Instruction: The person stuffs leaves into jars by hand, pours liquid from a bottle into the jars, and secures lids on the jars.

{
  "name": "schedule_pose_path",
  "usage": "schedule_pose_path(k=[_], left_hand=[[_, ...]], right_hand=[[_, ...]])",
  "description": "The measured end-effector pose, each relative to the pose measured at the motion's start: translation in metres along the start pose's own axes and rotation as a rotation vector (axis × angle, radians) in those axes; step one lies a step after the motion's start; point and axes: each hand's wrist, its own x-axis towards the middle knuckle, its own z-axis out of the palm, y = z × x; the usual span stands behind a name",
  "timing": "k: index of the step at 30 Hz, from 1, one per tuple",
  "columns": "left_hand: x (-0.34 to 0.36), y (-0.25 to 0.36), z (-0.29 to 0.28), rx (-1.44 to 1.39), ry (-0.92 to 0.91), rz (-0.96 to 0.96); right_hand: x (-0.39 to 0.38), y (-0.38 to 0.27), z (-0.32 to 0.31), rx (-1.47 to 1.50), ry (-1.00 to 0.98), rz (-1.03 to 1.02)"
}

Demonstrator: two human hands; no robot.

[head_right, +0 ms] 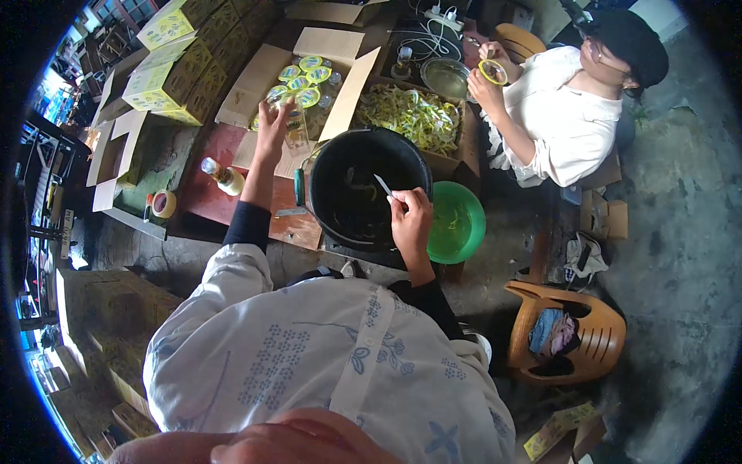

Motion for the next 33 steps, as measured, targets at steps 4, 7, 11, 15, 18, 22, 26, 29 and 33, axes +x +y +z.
schedule_pose_path(k=[4,7,11,15,18,22,26,29,33], left_hand=[[-0.049,0.0,0.035,0.059,-0.252,0.085],[-0.1,0.012,0.06,-0.063,-0.406,-0.065],[-0.139,0.009,0.067,0.142,-0.582,-0.002],[-0.154,0.003,0.065,0.43,-0.546,0.207],[-0.165,-0.004,0.065,0.517,-0.515,0.247],[-0.175,-0.009,0.068,0.573,-0.494,0.334],[-0.178,-0.007,0.068,0.694,-0.506,0.413],[-0.183,-0.012,0.067,0.681,-0.479,0.432],[-0.185,-0.014,0.066,0.657,-0.466,0.398]], right_hand=[[-0.001,0.004,-0.013,0.0,0.063,0.036],[-0.001,-0.002,-0.024,-0.018,0.092,0.014],[-0.007,0.002,-0.03,0.021,0.16,0.047],[-0.013,-0.002,-0.036,-0.112,0.184,0.006],[-0.02,-0.003,-0.035,-0.212,0.183,-0.056],[-0.028,0.0,-0.026,-0.286,0.131,-0.13],[-0.034,0.005,-0.019,-0.314,0.106,-0.154],[-0.035,0.007,-0.015,-0.336,0.087,-0.166],[-0.037,0.009,-0.006,-0.362,0.068,-0.181]])
